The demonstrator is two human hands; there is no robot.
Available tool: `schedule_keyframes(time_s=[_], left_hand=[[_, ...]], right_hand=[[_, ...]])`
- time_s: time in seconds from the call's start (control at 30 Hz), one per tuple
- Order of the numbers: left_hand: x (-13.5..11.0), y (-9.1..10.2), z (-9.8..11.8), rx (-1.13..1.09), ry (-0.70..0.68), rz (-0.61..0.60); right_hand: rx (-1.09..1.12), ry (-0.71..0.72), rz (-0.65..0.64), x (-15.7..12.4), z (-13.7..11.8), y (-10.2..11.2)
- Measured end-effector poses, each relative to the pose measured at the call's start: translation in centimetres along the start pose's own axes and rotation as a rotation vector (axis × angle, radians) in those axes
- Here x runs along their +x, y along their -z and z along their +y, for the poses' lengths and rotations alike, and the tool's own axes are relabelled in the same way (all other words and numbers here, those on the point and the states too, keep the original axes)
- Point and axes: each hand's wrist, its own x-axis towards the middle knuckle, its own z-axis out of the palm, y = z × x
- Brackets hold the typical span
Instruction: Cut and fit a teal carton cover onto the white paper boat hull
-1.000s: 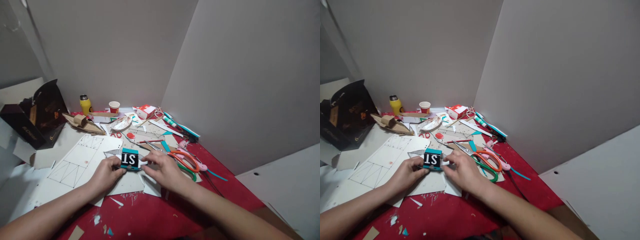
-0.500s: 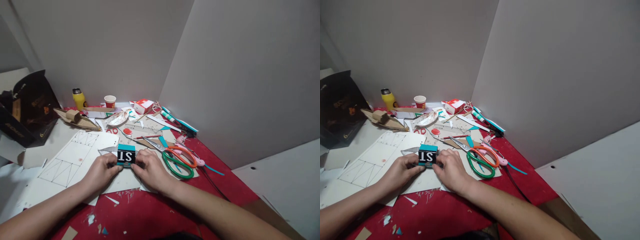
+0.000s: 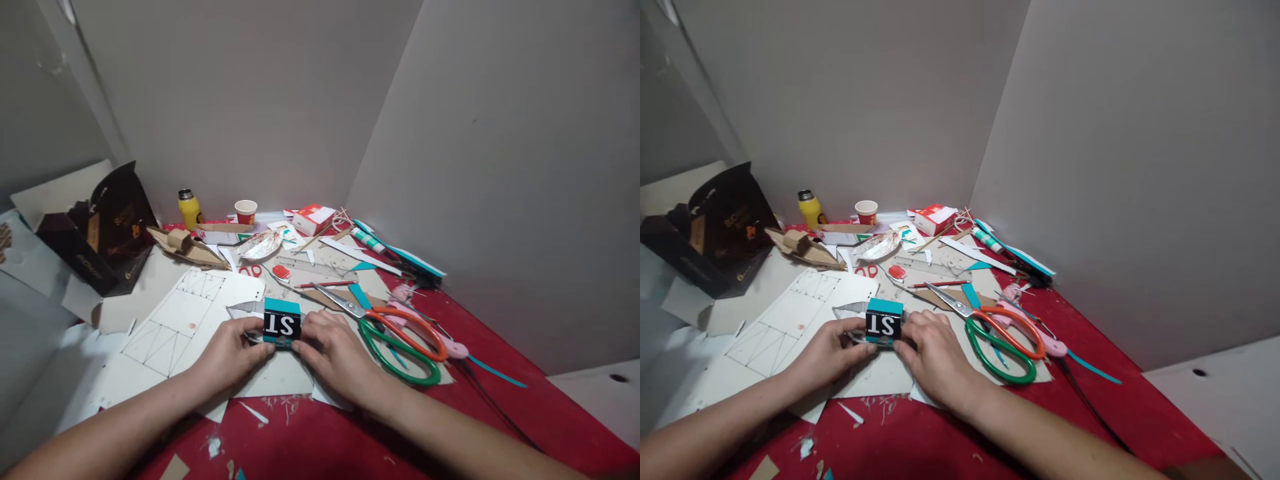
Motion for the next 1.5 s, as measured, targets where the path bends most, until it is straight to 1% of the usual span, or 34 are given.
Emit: schedule_keyframes(time_s=[0.13, 0.23, 0.33, 0.4, 0.47, 0.53, 0.6, 0.63, 0.7, 0.8, 0.87, 0.93, 1.03, 1.2, 1.3, 1.4, 1.5], left_hand=[[0.0, -0.1, 0.2, -0.115, 0.098, -0.043], [0.1, -0.3, -0.2, -0.184, 0.121, -0.047], [0.2, -0.5, -0.6, -0.233, 0.131, -0.024], [0.4, -0.6, -0.8, -0.26, 0.137, -0.008], [0.4, -0.7, -0.8, -0.285, 0.143, 0.0], [0.3, -0.7, -0.7, -0.309, 0.143, -0.002], [0.3, -0.6, -0.6, -0.335, 0.137, -0.009], [0.3, -0.5, -0.5, -0.349, 0.137, -0.01], [0.4, -0.3, -0.5, -0.365, 0.207, 0.019], [0.5, 0.3, -0.1, -0.419, 0.276, 0.049], [0.4, 0.7, 0.5, -0.461, 0.273, 0.067], [0.3, 1.3, 1.1, -0.517, 0.242, 0.082], [0.1, 2.2, 1.8, -0.613, 0.212, 0.1], [0.2, 3.1, 2.0, -0.73, 0.155, 0.118], [0.2, 3.2, 2.3, -0.765, 0.107, 0.123], [0.1, 3.4, 2.7, -0.762, 0.102, 0.142], [-0.1, 3.7, 3.0, -0.748, 0.106, 0.182]], right_hand=[[-0.01, 0.005, -0.009, 0.0, 0.1, -0.1], [-0.027, 0.006, -0.011, 0.0, 0.0, -0.2], [-0.02, 0.036, -0.016, -0.2, -0.1, 0.1], [0.019, 0.076, 0.032, -0.7, 0.4, 0.8], [0.035, 0.087, 0.132, -1.5, 1.5, 2.1], [-0.021, 0.043, 0.218, -2.7, 3.1, 3.8], [-0.133, -0.033, 0.242, -4.0, 4.9, 5.5], [-0.203, -0.081, 0.226, -4.7, 5.8, 6.2], [-0.344, -0.182, 0.151, -5.9, 7.1, 7.4], [-0.483, -0.283, 0.001, -6.8, 8.0, 8.2], [-0.527, -0.307, -0.089, -6.8, 7.8, 8.4], [-0.539, -0.31, -0.167, -6.4, 7.5, 8.4], [-0.539, -0.276, -0.236, -5.6, 7.2, 8.3], [-0.619, -0.273, -0.253, -4.8, 7.6, 7.9], [-0.645, -0.28, -0.23, -4.8, 8.2, 8.2], [-0.601, -0.262, -0.137, -5.4, 8.9, 8.8], [-0.413, -0.213, -0.013, -6.3, 9.0, 9.1]])
